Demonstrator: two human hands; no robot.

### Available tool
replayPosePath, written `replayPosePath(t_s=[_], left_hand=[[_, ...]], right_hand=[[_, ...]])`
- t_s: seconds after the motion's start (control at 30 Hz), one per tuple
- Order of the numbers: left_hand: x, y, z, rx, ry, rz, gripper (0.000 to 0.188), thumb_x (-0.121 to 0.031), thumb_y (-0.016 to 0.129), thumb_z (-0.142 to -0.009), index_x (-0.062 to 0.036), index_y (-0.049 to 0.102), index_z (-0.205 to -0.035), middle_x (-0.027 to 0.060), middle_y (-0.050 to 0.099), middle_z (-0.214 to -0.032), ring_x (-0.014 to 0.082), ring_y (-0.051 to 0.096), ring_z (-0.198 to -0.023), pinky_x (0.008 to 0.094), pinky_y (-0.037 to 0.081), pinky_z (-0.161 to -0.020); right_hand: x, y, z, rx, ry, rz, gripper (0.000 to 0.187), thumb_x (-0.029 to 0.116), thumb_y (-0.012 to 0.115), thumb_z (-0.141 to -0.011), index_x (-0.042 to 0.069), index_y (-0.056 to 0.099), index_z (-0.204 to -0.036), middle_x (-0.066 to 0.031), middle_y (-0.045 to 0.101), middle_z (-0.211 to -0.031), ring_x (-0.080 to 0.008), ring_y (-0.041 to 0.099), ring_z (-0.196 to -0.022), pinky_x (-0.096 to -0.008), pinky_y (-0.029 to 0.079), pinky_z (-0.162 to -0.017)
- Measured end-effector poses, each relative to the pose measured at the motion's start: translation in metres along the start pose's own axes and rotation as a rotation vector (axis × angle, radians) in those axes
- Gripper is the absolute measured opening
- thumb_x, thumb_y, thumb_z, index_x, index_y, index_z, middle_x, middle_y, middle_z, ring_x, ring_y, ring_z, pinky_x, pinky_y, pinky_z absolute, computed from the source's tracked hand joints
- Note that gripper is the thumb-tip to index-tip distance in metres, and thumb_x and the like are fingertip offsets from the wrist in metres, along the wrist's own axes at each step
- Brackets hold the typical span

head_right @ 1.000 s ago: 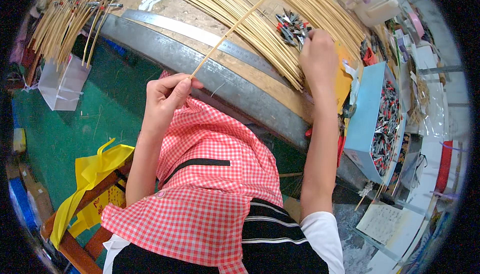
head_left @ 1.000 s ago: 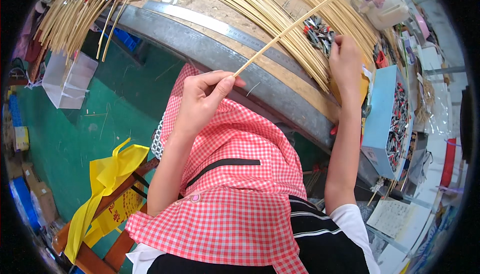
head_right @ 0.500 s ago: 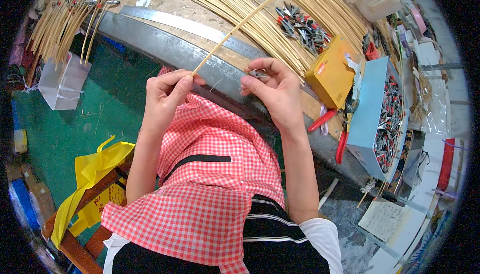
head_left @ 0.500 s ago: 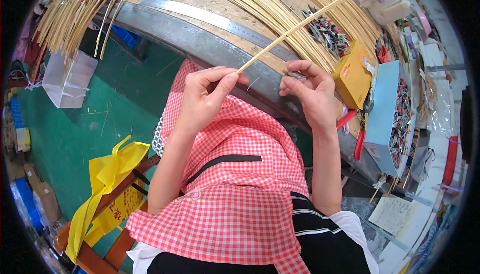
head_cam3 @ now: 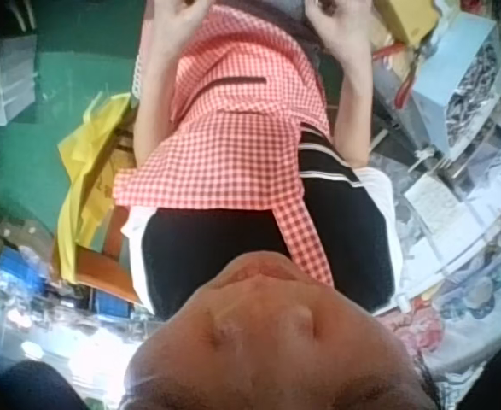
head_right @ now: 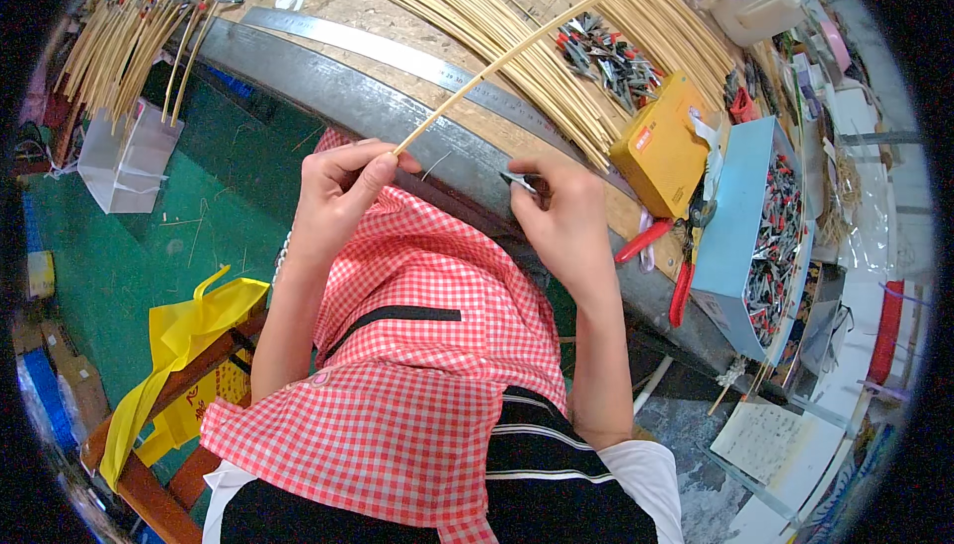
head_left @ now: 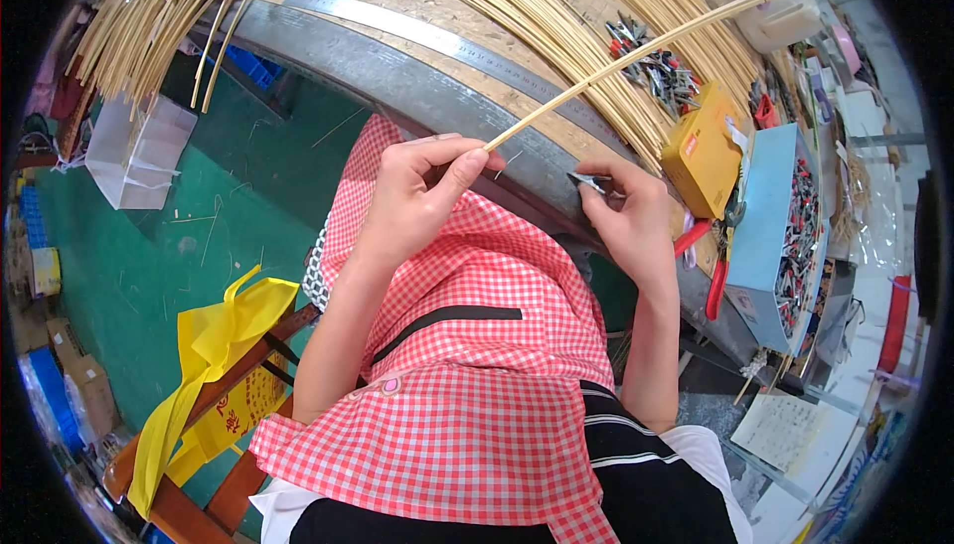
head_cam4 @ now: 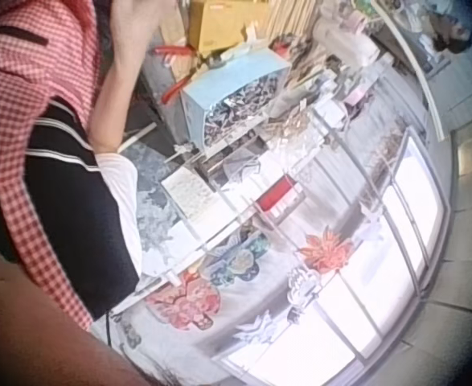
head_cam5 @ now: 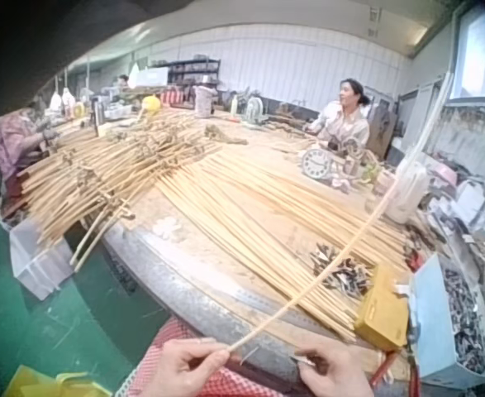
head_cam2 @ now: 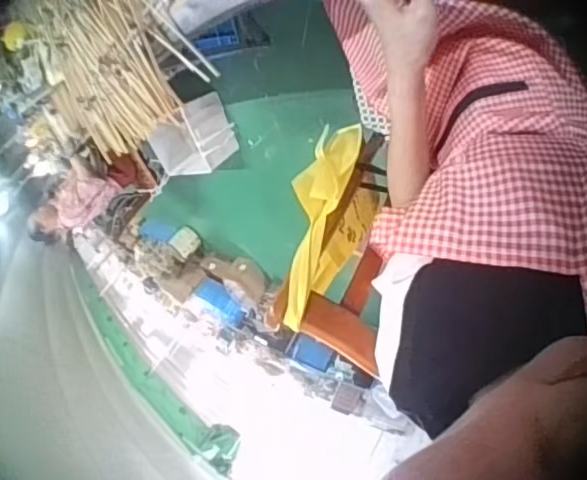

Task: The person sits at a workbench and repeatedly picks up thin bamboo sticks, aligns them, and secures them with small metal clips. They handle the sticks one at a time, using their hands to position the clips and occasionally using pliers to adjust them. The process involves repetitive manual assembly of the sticks into a larger structure.

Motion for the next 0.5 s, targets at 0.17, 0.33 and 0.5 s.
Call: replayPosePath(t_s=[0.17, 0.33, 0.5], left_hand=[[0.000, 0.003, 0.002, 0.001, 0.038, -0.022, 0.016, -0.009, 0.058, -0.089, 0.0024, 0.069, -0.089, 0.0056, 0.064, -0.072, 0.0081, 0.049, -0.060, 0.0240, 0.038, -0.053], [-0.003, 0.005, 0.001, 0.048, 0.062, -0.040, 0.018, -0.012, 0.059, -0.089, 0.0032, 0.069, -0.089, 0.0037, 0.065, -0.074, 0.0066, 0.051, -0.063, 0.0222, 0.037, -0.054], [-0.011, 0.010, 0.004, 0.068, 0.047, -0.009, 0.017, -0.011, 0.059, -0.089, 0.0031, 0.069, -0.089, 0.0056, 0.066, -0.075, 0.0080, 0.054, -0.064, 0.0227, 0.040, -0.056]], right_hand=[[0.017, -0.006, -0.001, -0.030, -0.186, 0.213, 0.022, 0.000, 0.063, -0.081, -0.005, 0.064, -0.102, -0.0102, 0.064, -0.080, -0.0122, 0.057, -0.062, -0.0285, 0.049, -0.057], [0.032, 0.004, -0.001, -0.178, -0.024, -0.651, 0.024, -0.002, 0.056, -0.090, -0.008, 0.061, -0.113, -0.0109, 0.062, -0.081, -0.0120, 0.056, -0.063, -0.0267, 0.055, -0.058], [0.035, 0.016, -0.001, -0.213, -0.040, -0.877, 0.020, -0.004, 0.056, -0.089, -0.008, 0.063, -0.108, -0.0124, 0.063, -0.084, -0.0125, 0.059, -0.062, -0.0243, 0.055, -0.056]])
Point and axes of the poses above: each hand's wrist, its own z-axis away from the middle knuckle, its own y-axis out of the palm, x = y × z, the point moved 1 cm from there along -z, towards the middle knuckle
